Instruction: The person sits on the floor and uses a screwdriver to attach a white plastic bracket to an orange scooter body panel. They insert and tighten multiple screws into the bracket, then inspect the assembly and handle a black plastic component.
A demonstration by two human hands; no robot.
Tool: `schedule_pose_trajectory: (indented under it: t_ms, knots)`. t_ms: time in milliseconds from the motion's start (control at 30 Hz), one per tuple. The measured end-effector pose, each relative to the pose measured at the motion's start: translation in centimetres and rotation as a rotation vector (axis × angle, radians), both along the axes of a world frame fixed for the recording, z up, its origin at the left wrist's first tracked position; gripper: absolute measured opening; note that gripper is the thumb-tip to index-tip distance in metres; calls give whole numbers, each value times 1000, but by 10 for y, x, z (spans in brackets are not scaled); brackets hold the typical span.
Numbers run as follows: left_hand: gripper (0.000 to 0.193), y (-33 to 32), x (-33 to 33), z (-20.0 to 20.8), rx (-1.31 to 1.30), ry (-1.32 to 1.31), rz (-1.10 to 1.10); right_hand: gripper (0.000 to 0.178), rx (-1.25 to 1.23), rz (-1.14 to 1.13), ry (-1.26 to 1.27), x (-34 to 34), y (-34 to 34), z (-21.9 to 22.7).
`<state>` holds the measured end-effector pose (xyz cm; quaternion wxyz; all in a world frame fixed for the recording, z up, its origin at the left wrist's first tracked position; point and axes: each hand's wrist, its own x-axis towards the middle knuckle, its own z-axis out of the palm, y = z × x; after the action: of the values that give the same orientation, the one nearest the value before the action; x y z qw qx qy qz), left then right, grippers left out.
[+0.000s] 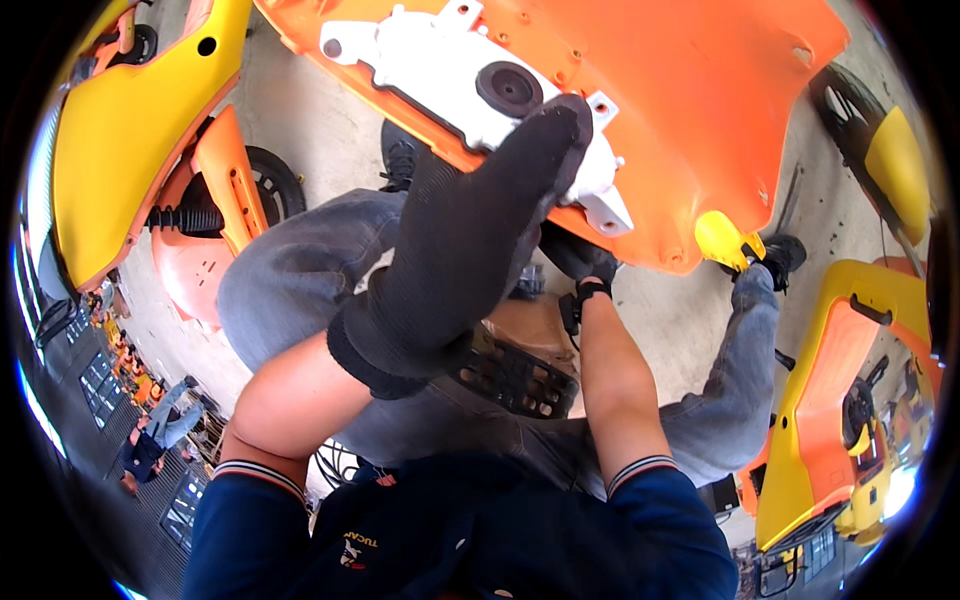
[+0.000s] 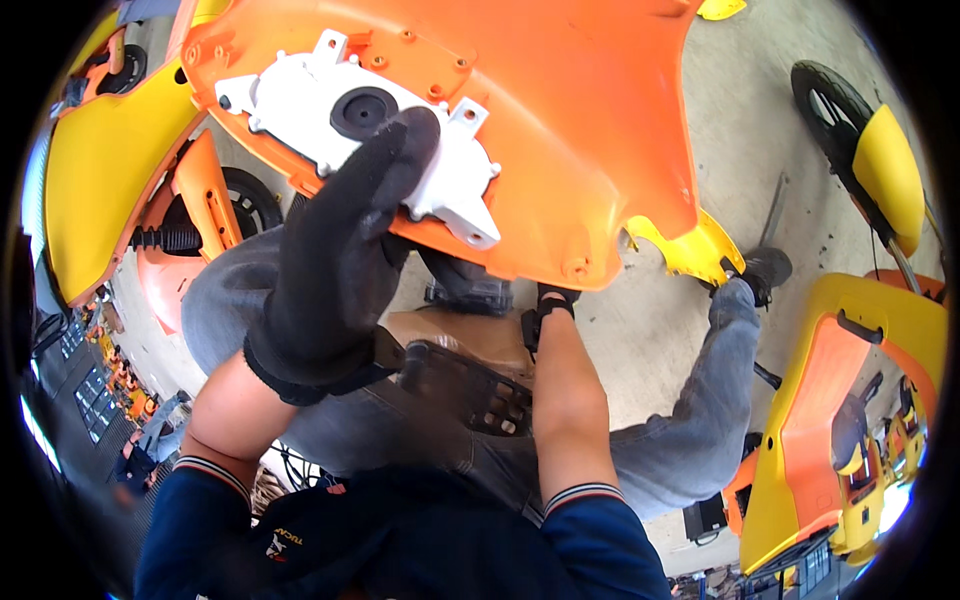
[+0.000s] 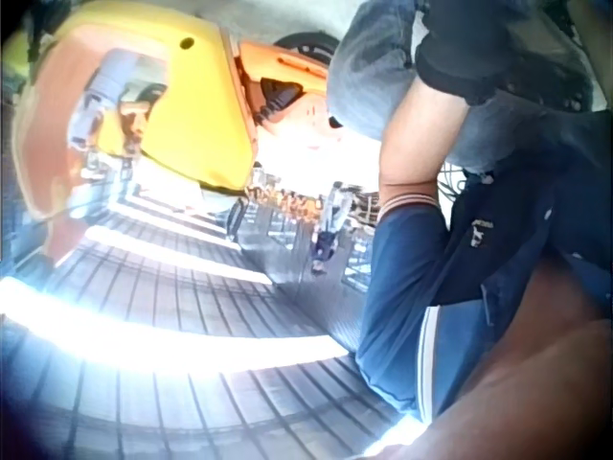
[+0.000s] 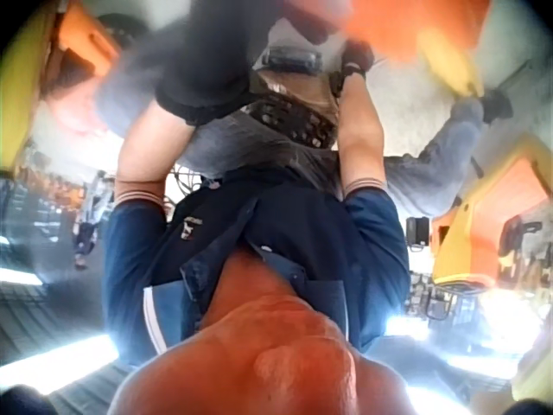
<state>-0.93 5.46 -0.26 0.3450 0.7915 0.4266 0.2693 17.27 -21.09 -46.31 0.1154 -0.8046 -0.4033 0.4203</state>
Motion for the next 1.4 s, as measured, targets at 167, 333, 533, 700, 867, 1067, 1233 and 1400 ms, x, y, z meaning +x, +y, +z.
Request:
schedule_pose_trajectory:
  t_ms: [167, 333, 533, 700, 867, 1067, 1233, 1400]
  knots:
    - [56, -4, -2, -1, -76, -66, 53, 42, -42, 42, 15, -8, 29, 30]
    - [46, -11, 7, 1, -433, -383, 205, 32, 51, 12, 1, 7, 36, 54]
    - [26, -8, 12, 21, -799, -568, 401, 23, -1, -374, 255, 25, 80, 152]
    - [21, -9, 24, -8, -674, -754, 323, 13, 63, -646, 465, 35, 103, 247]
    - [21, -9, 22, 4, -817, -839, 339, 19, 296, -577, 423, 36, 111, 351]
    - [22, -12, 13, 21, -868, -822, 351, 23, 548, -532, 309, 16, 104, 467]
    - [21, -13, 7, 33, -919, -744, 258, 25, 647, -394, 351, -10, 115, 537]
    - [23, -19, 19, 19, -766, -711, 214, 25, 635, -253, 310, -34, 135, 555]
